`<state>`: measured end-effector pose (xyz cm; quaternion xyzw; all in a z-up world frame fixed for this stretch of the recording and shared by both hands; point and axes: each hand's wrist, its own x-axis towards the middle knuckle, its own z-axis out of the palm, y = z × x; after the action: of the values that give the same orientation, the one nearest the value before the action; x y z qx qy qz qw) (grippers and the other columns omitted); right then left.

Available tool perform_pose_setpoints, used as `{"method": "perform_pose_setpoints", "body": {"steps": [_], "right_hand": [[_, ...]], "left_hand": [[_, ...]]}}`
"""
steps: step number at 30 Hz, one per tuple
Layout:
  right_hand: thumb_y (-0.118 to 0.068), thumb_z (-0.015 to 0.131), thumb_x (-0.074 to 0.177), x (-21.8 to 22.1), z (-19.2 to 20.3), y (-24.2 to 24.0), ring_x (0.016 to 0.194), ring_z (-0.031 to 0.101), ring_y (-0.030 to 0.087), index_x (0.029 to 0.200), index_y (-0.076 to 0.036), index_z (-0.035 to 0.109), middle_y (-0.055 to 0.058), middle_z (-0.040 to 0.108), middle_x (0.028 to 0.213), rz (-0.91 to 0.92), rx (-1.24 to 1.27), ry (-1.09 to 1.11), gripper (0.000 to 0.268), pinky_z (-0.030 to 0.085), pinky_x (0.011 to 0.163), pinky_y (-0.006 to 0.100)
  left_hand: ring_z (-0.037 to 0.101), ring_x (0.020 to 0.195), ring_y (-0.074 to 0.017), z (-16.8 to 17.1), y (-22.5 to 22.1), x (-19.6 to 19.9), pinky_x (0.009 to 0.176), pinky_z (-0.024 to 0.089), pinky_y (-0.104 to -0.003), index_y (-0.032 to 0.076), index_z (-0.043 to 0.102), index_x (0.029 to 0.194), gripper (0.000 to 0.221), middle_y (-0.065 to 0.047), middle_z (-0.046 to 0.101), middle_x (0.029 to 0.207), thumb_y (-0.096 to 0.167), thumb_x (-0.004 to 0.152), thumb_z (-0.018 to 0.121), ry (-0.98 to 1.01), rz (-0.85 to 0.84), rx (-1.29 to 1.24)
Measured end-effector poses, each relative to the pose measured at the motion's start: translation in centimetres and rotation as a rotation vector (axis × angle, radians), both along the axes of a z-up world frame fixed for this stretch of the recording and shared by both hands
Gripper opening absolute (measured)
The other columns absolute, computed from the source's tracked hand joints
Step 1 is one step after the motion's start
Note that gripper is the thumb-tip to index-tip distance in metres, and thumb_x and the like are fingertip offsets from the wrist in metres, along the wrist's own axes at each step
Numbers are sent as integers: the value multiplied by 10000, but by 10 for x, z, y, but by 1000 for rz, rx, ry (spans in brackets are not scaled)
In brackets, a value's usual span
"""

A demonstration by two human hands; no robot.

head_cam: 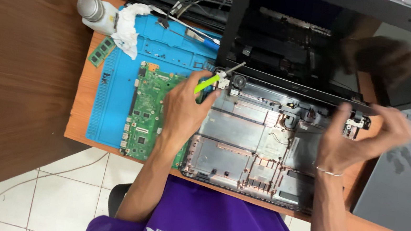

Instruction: The person installs a green motherboard into a laptop chassis. They use a yellow screwdriver to secure the board with screws and connect internal cables. The person briefly closes the laptop lid and uses a green marker on the exterior before continuing the internal assembly.

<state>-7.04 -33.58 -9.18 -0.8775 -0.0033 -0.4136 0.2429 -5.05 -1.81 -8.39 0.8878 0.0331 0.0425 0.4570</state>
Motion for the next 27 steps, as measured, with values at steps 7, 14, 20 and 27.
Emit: {"method": "perform_pose_setpoints", "body": {"steps": [7, 14, 20, 27], "right_hand": [[-156, 726, 1098, 4, -4, -27, 1485, 369, 264, 1569, -40, 275, 128, 323, 1601, -35, 423, -46, 662, 358, 1236, 495], [-295, 540, 1226, 25, -32, -59, 1036, 537, 102, 1187, -30, 496, 29, 534, 1103, 183, 875, 63, 271, 537, 971, 270], [-312, 502, 1258, 26, -46, -69, 789, 331, 66, 977, -51, 399, -33, 355, 875, 121, 840, 95, 397, 420, 783, 209], [-345, 518, 1226, 26, -38, -73, 885, 460, 61, 1069, -61, 573, -39, 510, 988, 150, 827, 167, 329, 418, 768, 244]], "left_hand": [[775, 872, -318, -11, -12, 1, 711, 618, -386, 94, 642, 1291, 489, -179, 766, 1011, 257, 870, 831, -59, 44, 8], [769, 858, -322, -9, -13, 1, 677, 637, -371, 22, 696, 1217, 427, -207, 752, 1061, 236, 873, 831, -114, 62, 33], [777, 805, -305, -7, -11, 0, 667, 641, -372, 5, 720, 1173, 382, -205, 747, 914, 213, 865, 808, -20, 74, 1], [796, 807, -276, -4, -16, 0, 683, 632, -375, -7, 716, 1163, 327, -193, 759, 867, 171, 895, 780, 36, 109, -71]]}}
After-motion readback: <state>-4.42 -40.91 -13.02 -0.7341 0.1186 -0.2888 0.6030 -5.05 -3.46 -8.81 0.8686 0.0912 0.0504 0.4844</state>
